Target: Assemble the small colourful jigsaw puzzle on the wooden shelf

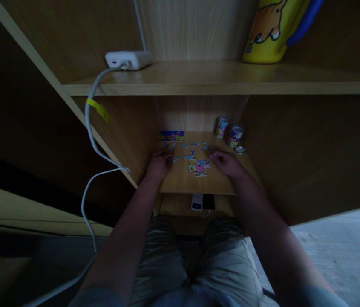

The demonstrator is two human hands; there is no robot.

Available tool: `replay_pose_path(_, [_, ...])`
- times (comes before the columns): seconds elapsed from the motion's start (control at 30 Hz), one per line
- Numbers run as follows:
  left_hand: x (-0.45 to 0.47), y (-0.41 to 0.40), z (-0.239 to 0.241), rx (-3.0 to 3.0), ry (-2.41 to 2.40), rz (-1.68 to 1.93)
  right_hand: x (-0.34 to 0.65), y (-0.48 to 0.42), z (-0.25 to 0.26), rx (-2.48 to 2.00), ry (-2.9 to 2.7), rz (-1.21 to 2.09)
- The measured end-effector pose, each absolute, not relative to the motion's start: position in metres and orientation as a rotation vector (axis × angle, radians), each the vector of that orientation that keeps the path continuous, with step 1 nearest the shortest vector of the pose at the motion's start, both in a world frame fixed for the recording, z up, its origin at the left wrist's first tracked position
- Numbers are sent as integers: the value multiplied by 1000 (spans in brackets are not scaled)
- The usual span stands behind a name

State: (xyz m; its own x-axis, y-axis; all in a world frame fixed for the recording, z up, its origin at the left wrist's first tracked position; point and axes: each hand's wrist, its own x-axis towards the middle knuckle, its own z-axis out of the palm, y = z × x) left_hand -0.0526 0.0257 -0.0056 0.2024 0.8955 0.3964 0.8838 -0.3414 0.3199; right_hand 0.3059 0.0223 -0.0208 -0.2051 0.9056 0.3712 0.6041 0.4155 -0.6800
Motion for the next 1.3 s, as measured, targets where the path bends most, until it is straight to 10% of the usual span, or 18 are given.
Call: replay_pose_path(1.3, [62,6,-3,2214,1073,1215,301,19,-12,-1104,-1837,916])
